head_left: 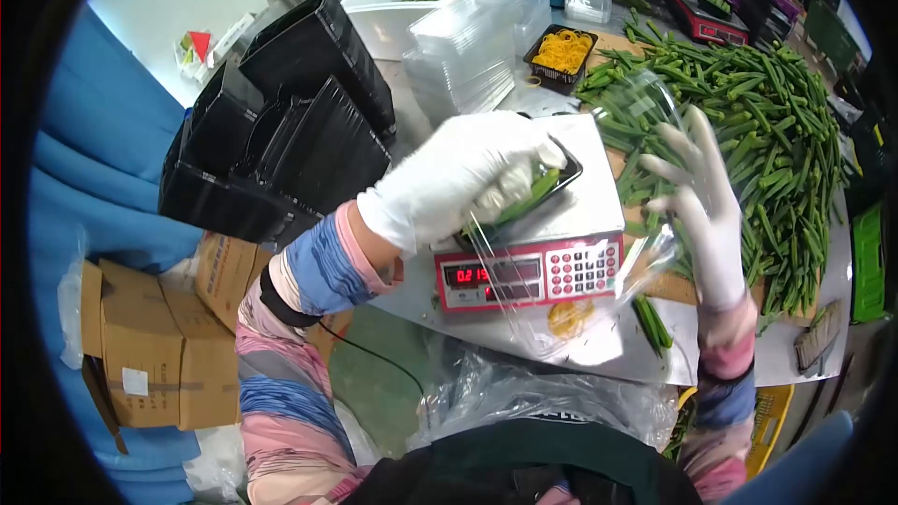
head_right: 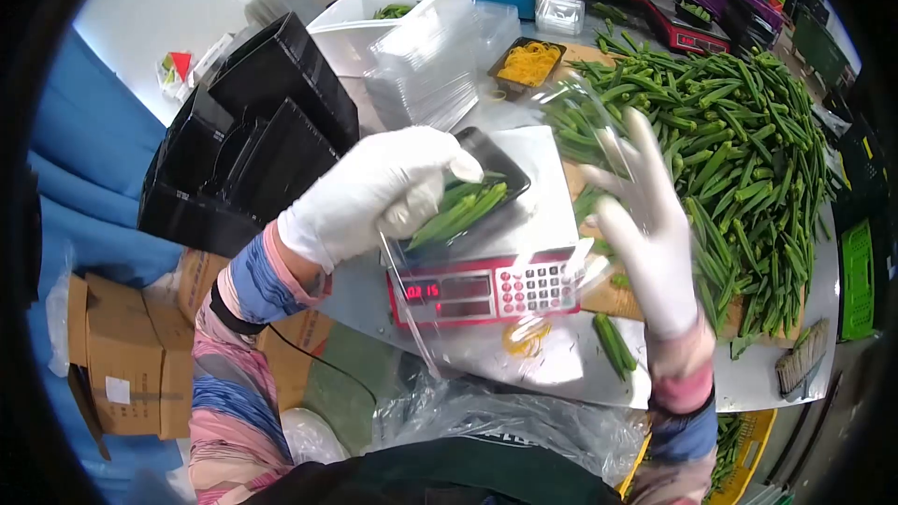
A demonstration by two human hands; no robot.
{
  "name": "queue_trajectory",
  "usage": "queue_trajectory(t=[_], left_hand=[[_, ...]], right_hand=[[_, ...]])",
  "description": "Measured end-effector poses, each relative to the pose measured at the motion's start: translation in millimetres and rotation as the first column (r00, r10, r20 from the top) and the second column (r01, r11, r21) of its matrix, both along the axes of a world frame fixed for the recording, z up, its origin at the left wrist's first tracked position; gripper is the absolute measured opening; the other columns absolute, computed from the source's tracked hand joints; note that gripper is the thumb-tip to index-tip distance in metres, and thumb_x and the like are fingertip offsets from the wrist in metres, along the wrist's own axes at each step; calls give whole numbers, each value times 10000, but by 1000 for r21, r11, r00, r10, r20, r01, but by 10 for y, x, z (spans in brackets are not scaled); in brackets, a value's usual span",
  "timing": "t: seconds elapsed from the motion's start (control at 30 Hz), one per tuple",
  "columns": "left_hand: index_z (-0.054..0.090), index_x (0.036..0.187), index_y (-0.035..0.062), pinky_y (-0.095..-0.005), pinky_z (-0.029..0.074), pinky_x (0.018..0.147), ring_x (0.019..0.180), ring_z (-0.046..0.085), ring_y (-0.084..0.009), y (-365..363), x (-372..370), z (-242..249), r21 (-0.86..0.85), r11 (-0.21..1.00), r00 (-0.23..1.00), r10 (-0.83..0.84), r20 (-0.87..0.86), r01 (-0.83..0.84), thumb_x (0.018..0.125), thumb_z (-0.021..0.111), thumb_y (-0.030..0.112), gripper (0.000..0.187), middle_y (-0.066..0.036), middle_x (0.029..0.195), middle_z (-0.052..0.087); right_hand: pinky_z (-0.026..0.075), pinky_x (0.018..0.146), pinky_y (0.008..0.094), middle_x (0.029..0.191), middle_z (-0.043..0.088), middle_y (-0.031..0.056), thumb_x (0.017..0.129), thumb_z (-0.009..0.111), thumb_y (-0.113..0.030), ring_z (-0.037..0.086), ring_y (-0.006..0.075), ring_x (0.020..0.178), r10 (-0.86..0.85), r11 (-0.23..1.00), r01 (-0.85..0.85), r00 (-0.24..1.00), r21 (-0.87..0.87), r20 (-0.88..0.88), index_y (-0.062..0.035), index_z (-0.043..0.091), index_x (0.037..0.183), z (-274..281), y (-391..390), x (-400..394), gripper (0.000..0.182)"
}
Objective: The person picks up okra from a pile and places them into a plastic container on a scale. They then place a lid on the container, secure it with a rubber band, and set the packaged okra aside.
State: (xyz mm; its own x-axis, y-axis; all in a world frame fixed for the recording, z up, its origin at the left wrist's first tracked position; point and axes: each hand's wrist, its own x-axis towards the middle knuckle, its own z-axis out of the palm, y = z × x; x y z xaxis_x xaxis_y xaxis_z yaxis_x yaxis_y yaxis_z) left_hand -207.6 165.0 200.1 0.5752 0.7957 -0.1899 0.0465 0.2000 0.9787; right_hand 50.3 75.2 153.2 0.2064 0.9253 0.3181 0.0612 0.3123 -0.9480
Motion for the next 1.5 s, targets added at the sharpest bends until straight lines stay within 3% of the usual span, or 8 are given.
queue_trajectory(t=[0.1,0.2,0.37,0.53,0.73,0.93,1.33,1.5], left_hand=[[651,1159,31,-163,368,471,555,456,-12,171,-341,-34,-148,954,959,275,71,-262,1040,590,307,307,44,791,587],[581,1273,16,-222,518,772,939,623,-114,69,-636,-269,-71,928,837,360,411,-365,1045,590,304,367,-77,1111,645],[577,1316,3,-318,457,1056,1163,588,-165,-269,-490,-990,424,624,752,586,301,-656,1049,561,107,287,-77,1259,626],[565,1336,2,-326,454,1017,1122,593,-205,51,-508,-1630,723,402,714,676,179,-562,1045,491,47,303,-128,1229,624],[594,1307,-10,-337,449,1041,1159,605,-217,277,-551,-1865,629,517,725,679,111,-581,1057,489,92,290,-136,1226,658],[660,1251,17,-379,450,1049,1162,617,-278,324,-580,-1841,914,248,662,749,30,-321,1027,518,82,274,-141,1246,675],[659,1274,30,-407,448,1056,1206,592,-296,703,-650,-1605,838,545,817,484,-314,-1,1018,542,181,319,-137,1259,677],[480,1425,-43,-451,402,1110,1290,512,-395,187,-492,-1291,978,204,673,719,-172,32,924,717,309,657,-255,1401,536]], right_hand=[[412,570,159,1050,737,90,939,670,-152,607,42,695,113,981,-103,992,-164,56,16,458,1494,219,345,-130,617],[458,628,189,1087,738,97,925,692,-155,654,65,771,177,971,-169,984,-171,35,19,499,1465,59,721,-209,599],[476,982,291,1268,665,143,918,725,-194,641,195,1135,172,967,-165,985,-195,19,32,597,1371,-642,1193,-469,522],[414,1063,336,1214,568,137,928,698,-171,553,247,1201,123,987,-100,975,-129,186,26,659,1263,-1246,1466,-455,391],[400,1066,398,1174,606,172,979,607,-155,545,313,1179,74,991,-115,880,61,469,-15,661,1248,-1546,1586,-382,308],[419,1074,372,1325,610,178,1052,511,-195,574,274,1229,159,981,-124,952,-146,261,15,615,1329,-1553,1411,-379,363],[440,1020,312,1299,643,249,1081,464,-304,608,242,1207,100,987,-26,866,-157,490,18,513,1429,-1418,984,-203,477],[418,1084,416,1375,565,281,993,587,-385,535,401,1293,14,995,43,836,-91,549,-17,442,1486,-993,1173,-235,632]])
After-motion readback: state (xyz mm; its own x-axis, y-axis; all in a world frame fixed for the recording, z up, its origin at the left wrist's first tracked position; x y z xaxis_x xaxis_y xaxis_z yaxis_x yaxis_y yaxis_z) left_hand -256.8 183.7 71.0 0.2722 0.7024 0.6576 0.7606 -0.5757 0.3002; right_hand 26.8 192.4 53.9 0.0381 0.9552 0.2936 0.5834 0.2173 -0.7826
